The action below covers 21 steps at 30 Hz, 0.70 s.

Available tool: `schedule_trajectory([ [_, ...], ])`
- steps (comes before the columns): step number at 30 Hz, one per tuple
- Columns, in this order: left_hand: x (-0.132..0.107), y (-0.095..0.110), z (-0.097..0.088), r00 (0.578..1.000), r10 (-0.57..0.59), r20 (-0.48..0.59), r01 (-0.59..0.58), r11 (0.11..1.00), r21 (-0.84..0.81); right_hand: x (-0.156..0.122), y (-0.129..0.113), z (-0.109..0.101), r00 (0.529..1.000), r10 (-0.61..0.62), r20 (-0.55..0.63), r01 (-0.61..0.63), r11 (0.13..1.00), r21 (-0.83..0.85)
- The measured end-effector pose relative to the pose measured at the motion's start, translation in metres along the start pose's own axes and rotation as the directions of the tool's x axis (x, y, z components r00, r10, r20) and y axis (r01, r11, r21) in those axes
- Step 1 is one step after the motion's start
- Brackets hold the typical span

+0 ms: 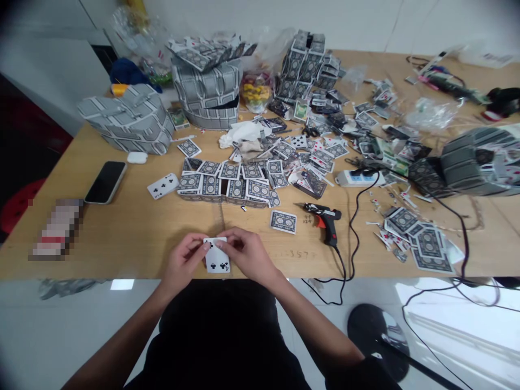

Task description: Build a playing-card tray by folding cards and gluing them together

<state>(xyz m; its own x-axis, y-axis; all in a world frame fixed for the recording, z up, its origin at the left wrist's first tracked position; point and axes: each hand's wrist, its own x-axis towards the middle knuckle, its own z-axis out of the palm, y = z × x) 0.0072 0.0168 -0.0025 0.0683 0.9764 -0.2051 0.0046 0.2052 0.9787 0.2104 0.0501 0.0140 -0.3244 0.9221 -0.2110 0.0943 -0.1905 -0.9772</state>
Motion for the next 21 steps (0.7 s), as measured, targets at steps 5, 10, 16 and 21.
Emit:
schedule_trajectory([
  [5,0.0008,-0.0025,0.0008,1.0,-0.017,-0.022,0.017,1.0,-0.002,0.0008,-0.0002,-0.002,0.999,0.037,0.028,-0.038,0.999,0.034],
  [10,0.001,-0.0001,-0.0021,1.0,0.004,0.003,-0.004,1.0,0.01,0.0026,-0.0026,-0.0009,0.999,0.045,0.028,-0.047,0.997,0.061],
  [16,0.0014,0.0004,-0.0029,0.998,0.061,0.0,-0.061,0.996,0.071,0.0042,-0.0032,0.001,1.0,0.016,0.021,-0.017,0.997,0.072],
  [21,0.0013,-0.004,-0.0037,0.993,0.107,-0.048,-0.099,0.985,0.14,0.0042,-0.0019,0.0034,1.0,0.013,0.003,-0.013,0.999,0.049],
])
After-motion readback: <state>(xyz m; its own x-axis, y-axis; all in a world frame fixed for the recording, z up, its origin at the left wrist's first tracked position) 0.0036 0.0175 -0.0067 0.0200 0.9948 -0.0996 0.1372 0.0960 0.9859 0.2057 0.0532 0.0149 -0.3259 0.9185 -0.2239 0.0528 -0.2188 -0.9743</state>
